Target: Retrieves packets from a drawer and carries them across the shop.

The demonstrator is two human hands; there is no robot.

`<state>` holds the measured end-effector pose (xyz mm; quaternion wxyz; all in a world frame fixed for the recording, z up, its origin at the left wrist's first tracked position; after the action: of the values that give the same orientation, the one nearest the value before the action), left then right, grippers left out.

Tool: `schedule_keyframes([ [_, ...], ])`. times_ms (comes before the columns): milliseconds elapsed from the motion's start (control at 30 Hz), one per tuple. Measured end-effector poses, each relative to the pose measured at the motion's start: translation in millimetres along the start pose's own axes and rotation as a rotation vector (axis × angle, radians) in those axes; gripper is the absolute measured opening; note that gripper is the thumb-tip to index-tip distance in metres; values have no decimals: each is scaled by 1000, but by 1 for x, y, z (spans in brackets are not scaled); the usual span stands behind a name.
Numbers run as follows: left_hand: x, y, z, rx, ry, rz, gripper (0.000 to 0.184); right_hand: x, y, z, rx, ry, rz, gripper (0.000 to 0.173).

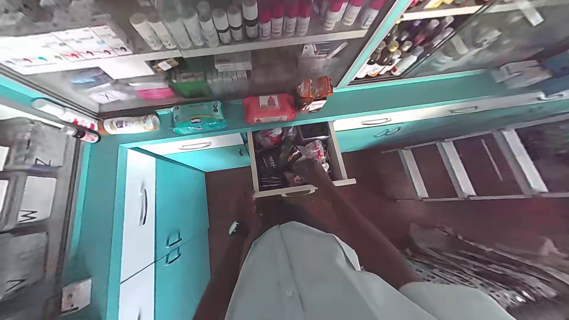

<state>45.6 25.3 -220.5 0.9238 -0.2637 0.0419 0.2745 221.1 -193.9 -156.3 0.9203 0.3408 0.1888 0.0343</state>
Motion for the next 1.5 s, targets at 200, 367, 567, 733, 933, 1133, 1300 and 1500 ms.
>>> schedule_keyframes([
  [200,-16,31,-39,112,-57,-10,30,83,-23,-39,-426,-121,3,45],
  [367,-24,7,-1,99,165,94,36,40,-10,13,-77,-175,11,24],
  [567,-18,-9,27,-38,-44,23,35,-14,-58,139,49,-393,-45,19],
  [733,51,-65,-11,-26,88,-214,36,-20,-66,165,35,-379,-73,14],
  [933,120,-112,-63,264,201,-163,50,-26,-98,129,194,-389,-66,14],
  [1133,124,-105,-74,397,205,-205,49,-33,-113,121,335,-415,-86,12],
  [1300,130,-97,-92,427,117,-246,51,-24,-118,134,326,-453,-90,9],
  [1500,102,-115,-36,348,253,-346,39,-26,-114,161,273,-519,-88,11],
])
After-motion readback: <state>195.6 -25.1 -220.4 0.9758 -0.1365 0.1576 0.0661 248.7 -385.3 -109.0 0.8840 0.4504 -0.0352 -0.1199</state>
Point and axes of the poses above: each hand's wrist, its own x-axis towards the middle knuckle, its own z-axis out of the back of the hand, y = z × x, the point moved 3 cm from there along x, towards the middle knuckle, and after that the axes turned 15 degrees about -y, right-handed, at the moved point
